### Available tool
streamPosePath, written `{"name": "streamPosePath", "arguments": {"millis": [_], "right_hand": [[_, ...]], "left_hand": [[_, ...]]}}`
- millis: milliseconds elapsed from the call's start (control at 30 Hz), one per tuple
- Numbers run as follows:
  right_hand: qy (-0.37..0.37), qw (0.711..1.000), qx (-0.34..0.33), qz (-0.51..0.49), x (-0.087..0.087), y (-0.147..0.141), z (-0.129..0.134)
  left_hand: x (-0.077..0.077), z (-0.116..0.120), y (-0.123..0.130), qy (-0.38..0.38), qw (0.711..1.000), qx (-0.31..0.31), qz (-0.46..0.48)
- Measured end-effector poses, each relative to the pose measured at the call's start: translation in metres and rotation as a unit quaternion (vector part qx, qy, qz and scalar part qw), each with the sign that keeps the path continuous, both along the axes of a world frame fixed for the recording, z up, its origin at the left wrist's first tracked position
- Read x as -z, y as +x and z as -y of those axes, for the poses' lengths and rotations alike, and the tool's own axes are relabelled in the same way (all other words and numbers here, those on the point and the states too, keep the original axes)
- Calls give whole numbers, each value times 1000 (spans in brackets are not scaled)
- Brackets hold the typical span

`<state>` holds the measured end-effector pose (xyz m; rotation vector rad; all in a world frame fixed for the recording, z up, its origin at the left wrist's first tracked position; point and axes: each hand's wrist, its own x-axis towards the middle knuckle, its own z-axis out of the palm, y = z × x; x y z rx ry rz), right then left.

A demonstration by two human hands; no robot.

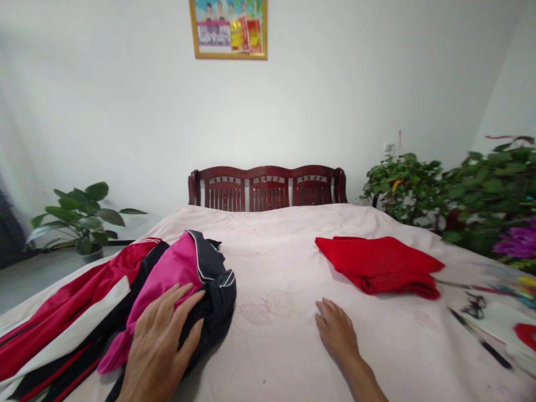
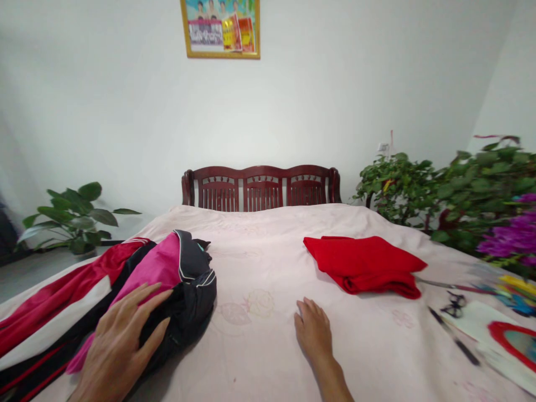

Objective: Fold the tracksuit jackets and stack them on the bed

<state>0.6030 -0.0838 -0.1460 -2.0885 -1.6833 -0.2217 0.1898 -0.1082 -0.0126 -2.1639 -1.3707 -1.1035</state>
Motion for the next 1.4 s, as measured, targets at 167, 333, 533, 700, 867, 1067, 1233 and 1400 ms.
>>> {"name": "streamPosePath", "arguments": {"millis": [167,333,533,700,867,1067,1233,1400], "right_hand": [[-4,1000,-1,6,-2,0,0],[1,1000,-2,3,-1,1,-1],[-7,1000,-9,6,-3,1,0],[3,1000,-3,5,-3,1,-1],[6,1000,-4,12,-3,0,-1],[3,1000,-2,12,-6,0,-3],[9,1000,-4,8,-7,-1,-5],[-9,1000,-6,21,-9,-1,-4]], "left_hand": [[27,-9,1,-252,967,40,7],[72,2,36,-398,891,187,-116],[92,1,64,-401,876,196,-182],[87,1,55,-390,878,238,-140],[78,2,52,-392,879,243,-120],[88,-3,50,-365,891,256,-84],[116,-11,46,-325,919,221,-37],[114,-23,47,-244,965,86,-53]]}}
